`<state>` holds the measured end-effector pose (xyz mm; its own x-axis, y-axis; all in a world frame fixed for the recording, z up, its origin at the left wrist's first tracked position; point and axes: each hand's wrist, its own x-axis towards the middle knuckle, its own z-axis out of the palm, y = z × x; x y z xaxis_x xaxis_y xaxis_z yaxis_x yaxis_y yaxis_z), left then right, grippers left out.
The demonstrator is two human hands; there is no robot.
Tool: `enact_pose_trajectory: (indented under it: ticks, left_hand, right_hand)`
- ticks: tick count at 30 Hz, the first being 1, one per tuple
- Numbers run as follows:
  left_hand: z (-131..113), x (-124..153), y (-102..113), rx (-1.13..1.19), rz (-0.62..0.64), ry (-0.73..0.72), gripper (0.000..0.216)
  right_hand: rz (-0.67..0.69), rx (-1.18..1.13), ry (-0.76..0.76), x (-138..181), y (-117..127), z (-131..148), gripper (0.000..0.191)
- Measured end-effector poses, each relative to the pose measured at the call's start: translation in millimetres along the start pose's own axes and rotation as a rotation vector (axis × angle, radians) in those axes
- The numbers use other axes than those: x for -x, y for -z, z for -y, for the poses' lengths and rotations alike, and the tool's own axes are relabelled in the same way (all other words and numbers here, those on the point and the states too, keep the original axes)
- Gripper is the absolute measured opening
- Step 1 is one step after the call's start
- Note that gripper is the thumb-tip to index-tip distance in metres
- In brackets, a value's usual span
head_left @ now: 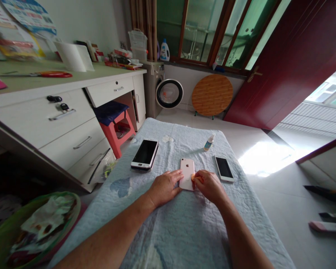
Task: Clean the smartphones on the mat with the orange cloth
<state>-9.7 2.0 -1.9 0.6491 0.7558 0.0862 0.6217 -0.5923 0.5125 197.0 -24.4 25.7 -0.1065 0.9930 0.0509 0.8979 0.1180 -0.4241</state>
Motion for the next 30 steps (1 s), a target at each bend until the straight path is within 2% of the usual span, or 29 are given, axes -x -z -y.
enact_pose_trajectory:
  ticks: [7, 16, 27, 30]
  left_hand:
    - [-2, -1, 1, 0.002, 0.005, 0.004, 0.044]
    - [-5, -2, 4, -0.005, 0.012, 0.018, 0.043]
    - [-3, -3, 1, -0.014, -0.012, 0.007, 0.043]
    - [-4, -2, 1, -0.01, -0.006, 0.013, 0.042]
  right_hand:
    - [0.054, -0.002, 0.051, 7, 2, 5, 0.015]
    - [0.094, 0.017, 0.024, 11, 4, 8, 0.019]
    - [0.165, -0.177, -0.043, 16, 13, 7, 0.022]
    - [0.144, -0.228, -0.027, 17, 15, 8, 0.023]
